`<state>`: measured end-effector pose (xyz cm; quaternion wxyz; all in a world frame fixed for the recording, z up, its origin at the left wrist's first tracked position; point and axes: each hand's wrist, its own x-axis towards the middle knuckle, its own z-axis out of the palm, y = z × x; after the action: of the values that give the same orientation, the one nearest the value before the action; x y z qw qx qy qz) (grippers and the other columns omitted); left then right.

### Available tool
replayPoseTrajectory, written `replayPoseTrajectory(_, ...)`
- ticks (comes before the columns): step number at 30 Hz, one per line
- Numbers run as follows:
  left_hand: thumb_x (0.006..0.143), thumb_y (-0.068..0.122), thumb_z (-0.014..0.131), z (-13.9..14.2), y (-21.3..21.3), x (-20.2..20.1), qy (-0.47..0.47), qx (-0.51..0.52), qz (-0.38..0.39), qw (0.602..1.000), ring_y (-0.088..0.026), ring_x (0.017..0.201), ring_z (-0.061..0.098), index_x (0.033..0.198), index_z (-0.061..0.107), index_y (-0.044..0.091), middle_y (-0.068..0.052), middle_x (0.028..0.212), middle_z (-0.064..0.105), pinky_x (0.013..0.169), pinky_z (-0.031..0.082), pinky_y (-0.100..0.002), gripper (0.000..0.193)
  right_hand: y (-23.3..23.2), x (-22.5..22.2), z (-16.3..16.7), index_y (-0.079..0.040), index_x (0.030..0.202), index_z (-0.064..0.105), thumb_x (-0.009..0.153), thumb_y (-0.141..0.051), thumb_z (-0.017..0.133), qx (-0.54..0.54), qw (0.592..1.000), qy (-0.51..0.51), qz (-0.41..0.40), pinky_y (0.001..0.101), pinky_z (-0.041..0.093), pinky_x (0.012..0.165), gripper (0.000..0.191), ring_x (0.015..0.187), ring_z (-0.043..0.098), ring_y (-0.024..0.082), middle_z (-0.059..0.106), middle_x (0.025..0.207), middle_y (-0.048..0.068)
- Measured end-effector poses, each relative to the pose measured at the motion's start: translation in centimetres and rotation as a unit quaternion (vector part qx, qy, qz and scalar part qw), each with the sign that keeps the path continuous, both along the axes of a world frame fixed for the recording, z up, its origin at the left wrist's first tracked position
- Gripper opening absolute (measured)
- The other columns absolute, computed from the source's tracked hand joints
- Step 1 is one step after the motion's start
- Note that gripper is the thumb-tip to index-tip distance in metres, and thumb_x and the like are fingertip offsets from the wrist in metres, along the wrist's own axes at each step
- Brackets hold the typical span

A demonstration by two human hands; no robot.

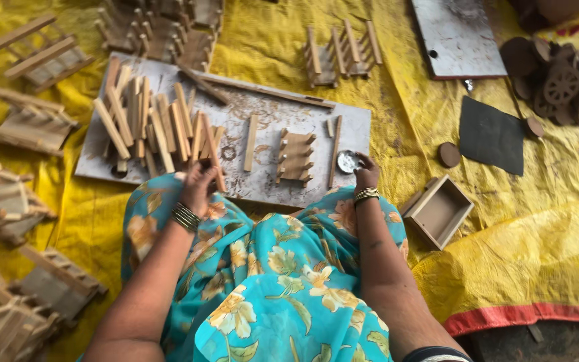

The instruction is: The person sits on the ground and assembles small wooden chair frames, picking wooden sticks and slats from a pile and fitting them into a partially built frame on a board, occasionally dipping parts into a small bowl of white glue. Finished wooden chair frames lie scattered on the tarp around them.

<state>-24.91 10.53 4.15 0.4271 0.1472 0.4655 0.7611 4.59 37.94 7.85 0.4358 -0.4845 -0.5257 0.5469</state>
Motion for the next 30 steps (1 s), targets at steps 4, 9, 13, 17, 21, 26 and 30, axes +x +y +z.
replayPoseTrajectory(4,0.099,0.025,0.068,-1.0,-0.9,1.7,-0.053,-0.091,-0.100,0.989,-0.018,0.068,0.058,0.118,0.060,0.007,-0.008,0.096,0.067,0.052,0.047,-0.034,0.028,-2.5,-3.2,-0.6,-0.012,0.107,0.079,0.057,0.021,0.039,0.303,0.917,-0.221,0.132,0.0341,0.049,0.095,0.072,0.117,0.059,0.028,0.067,0.120,0.008)
replayPoseTrajectory(9,0.098,0.024,0.066,-2.2,2.0,2.2,0.060,-0.009,-0.095,0.994,-0.013,0.097,0.066,0.118,0.059,0.002,-0.006,0.105,0.071,0.088,0.054,-0.030,0.031,-5.6,-8.1,-1.5,-0.016,0.108,0.075,0.060,0.020,0.044,0.389,0.868,-0.244,0.190,0.0412,0.044,0.105,0.068,0.118,0.056,0.033,0.066,0.119,0.009)
replayPoseTrajectory(13,0.098,0.025,0.067,-2.2,2.1,1.9,0.070,-0.025,-0.134,0.988,-0.014,0.097,0.065,0.120,0.056,0.003,-0.005,0.102,0.070,0.090,0.054,-0.031,0.032,-6.3,-10.1,-2.1,-0.021,0.108,0.075,0.068,0.018,0.049,0.415,0.832,-0.315,0.192,0.0418,0.045,0.103,0.061,0.117,0.055,0.033,0.066,0.122,0.006)
replayPoseTrajectory(17,0.098,0.026,0.067,-1.3,1.4,1.6,0.051,-0.021,-0.126,0.991,-0.014,0.094,0.063,0.121,0.056,0.003,-0.005,0.101,0.070,0.090,0.053,-0.031,0.034,-6.0,-10.4,-2.6,-0.023,0.103,0.076,0.067,0.015,0.051,0.390,0.817,-0.360,0.226,0.0449,0.043,0.100,0.058,0.118,0.053,0.034,0.065,0.122,0.003)
replayPoseTrajectory(21,0.096,0.025,0.069,-1.0,2.1,1.7,0.043,-0.029,-0.128,0.990,-0.014,0.096,0.063,0.121,0.055,0.003,-0.006,0.100,0.069,0.088,0.054,-0.033,0.036,-5.9,-9.9,-2.9,-0.026,0.108,0.076,0.073,0.009,0.054,0.396,0.814,-0.359,0.227,0.0454,0.042,0.105,0.054,0.122,0.051,0.032,0.063,0.126,0.002)
replayPoseTrajectory(26,0.098,0.020,0.068,-1.3,2.5,1.7,0.080,-0.037,-0.122,0.989,-0.014,0.098,0.065,0.123,0.055,0.002,-0.007,0.102,0.070,0.094,0.052,-0.031,0.034,-6.2,-9.1,-2.9,-0.029,0.115,0.076,0.074,0.001,0.061,0.419,0.768,-0.426,0.229,0.0484,0.035,0.111,0.053,0.126,0.049,0.030,0.059,0.130,0.002)
replayPoseTrajectory(30,0.097,0.017,0.067,-0.9,2.5,1.8,0.077,-0.065,-0.119,0.988,-0.015,0.099,0.066,0.123,0.054,0.001,-0.008,0.101,0.070,0.094,0.052,-0.031,0.033,-6.2,-8.8,-2.9,-0.027,0.124,0.071,0.074,0.000,0.063,0.436,0.741,-0.452,0.238,0.0494,0.032,0.113,0.057,0.132,0.046,0.030,0.055,0.137,0.003)
